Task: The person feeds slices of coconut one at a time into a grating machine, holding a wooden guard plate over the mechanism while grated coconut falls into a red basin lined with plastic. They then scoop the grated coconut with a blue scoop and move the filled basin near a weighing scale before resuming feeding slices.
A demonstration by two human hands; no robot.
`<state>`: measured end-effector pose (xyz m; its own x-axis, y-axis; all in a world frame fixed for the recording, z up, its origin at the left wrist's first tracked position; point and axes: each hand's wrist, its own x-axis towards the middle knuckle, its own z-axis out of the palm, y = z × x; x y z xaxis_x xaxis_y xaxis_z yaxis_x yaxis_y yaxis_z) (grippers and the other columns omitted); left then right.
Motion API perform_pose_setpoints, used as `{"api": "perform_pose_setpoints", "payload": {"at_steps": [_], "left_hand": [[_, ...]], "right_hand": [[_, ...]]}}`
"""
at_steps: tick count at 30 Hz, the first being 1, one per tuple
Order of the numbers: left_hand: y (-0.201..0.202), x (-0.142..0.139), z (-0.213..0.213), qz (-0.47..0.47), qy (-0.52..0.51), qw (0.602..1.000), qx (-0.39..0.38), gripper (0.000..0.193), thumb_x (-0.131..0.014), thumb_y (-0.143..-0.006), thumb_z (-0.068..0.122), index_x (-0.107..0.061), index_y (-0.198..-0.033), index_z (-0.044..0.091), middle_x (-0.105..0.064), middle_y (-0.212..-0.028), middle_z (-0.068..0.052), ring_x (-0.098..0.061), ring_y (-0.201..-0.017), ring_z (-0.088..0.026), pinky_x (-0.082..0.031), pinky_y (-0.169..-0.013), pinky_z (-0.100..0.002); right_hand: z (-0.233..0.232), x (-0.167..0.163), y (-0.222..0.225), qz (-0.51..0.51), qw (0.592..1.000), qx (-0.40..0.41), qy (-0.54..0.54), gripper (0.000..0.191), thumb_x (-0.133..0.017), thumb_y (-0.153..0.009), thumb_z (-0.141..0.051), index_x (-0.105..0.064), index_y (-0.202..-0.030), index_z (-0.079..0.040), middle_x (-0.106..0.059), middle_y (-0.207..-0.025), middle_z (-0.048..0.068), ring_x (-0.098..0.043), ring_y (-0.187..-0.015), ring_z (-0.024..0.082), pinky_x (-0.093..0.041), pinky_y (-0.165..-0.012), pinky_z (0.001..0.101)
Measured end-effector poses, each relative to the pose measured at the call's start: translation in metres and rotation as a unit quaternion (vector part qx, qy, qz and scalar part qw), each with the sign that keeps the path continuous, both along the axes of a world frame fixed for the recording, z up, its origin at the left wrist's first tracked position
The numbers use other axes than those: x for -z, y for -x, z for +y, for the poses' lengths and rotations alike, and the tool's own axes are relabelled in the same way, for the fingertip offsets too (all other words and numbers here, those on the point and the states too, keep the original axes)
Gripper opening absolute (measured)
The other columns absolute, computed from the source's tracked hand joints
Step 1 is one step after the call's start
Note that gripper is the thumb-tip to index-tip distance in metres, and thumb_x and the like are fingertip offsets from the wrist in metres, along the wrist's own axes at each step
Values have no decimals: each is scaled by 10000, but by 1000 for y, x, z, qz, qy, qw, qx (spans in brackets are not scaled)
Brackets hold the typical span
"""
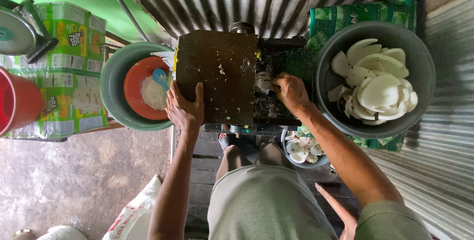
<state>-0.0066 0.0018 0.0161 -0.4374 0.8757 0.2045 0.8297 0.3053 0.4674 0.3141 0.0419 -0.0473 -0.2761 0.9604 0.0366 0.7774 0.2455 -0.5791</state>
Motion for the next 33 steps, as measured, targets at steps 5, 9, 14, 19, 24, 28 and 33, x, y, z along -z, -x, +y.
{"api": "perform_pose_setpoints", "payload": {"at_steps": [5, 9, 14, 19, 24, 28, 33], "left_hand": [[1, 2, -1, 2, 5, 1000, 3, 800, -724, -912, 608, -542, -1391, -7, -653, -1243, -214, -637, -1113, -411, -489, -910, -529], [2, 3, -1, 4, 6, 1000, 3, 799, -720, -913, 612, -541, -1393, -2, -653, -1241, -212, -636, -1114, -410, -489, -906, -526], [2, 2, -2, 0, 2, 1000, 1, 797, -717, -904, 615, -543, -1387, 5, -653, -1233, -209, -635, -1116, -409, -487, -911, -524], [1, 0, -2, -6, 14, 1000, -2, 786, -718, -908, 614, -547, -1383, 13, -655, -1219, -203, -635, -1114, -407, -481, -909, -531], [0, 0, -2, -9, 2, 1000, -1, 781, -715, -915, 611, -546, -1391, 15, -656, -1237, -199, -638, -1122, -405, -482, -908, -528], [0, 0, -1, 1, 3, 1000, 1, 785, -722, -920, 613, -542, -1386, 8, -653, -1240, -206, -637, -1120, -408, -481, -908, -532], [0, 1, 0, -2, 5, 1000, -4, 791, -723, -910, 618, -543, -1387, 13, -651, -1248, -204, -635, -1132, -407, -478, -921, -535]], "right_hand": [[4, 0, 2, 11, 1000, 1, 21, 219, -765, -815, -83, -791, -1028, -40, -737, -1074, 164, -705, -984, 381, -566, -862, 458], [6, -2, 4, 8, 1000, -9, 26, 220, -755, -792, -68, -790, -1006, -35, -736, -1073, 163, -704, -979, 382, -569, -871, 454], [10, -2, 5, -8, 999, -6, 47, 311, -694, -752, 21, -804, -1034, -52, -743, -1073, 163, -714, -961, 375, -574, -868, 446], [14, 1, 6, -6, 999, -2, 51, 300, -696, -795, 30, -799, -1066, -46, -746, -1044, 182, -727, -929, 369, -587, -859, 438], [17, 8, 10, -24, 999, 0, 35, 228, -733, -770, -27, -793, -989, -25, -734, -1000, 206, -716, -899, 392, -579, -823, 469], [18, 12, 15, -50, 999, 10, 6, 132, -723, -807, -48, -796, -916, -41, -721, -941, 194, -701, -891, 403, -553, -806, 522], [12, 11, 18, -15, 1000, 25, -8, 215, -734, -761, -57, -805, -963, -73, -708, -927, 194, -683, -871, 416, -537, -769, 528]]}}
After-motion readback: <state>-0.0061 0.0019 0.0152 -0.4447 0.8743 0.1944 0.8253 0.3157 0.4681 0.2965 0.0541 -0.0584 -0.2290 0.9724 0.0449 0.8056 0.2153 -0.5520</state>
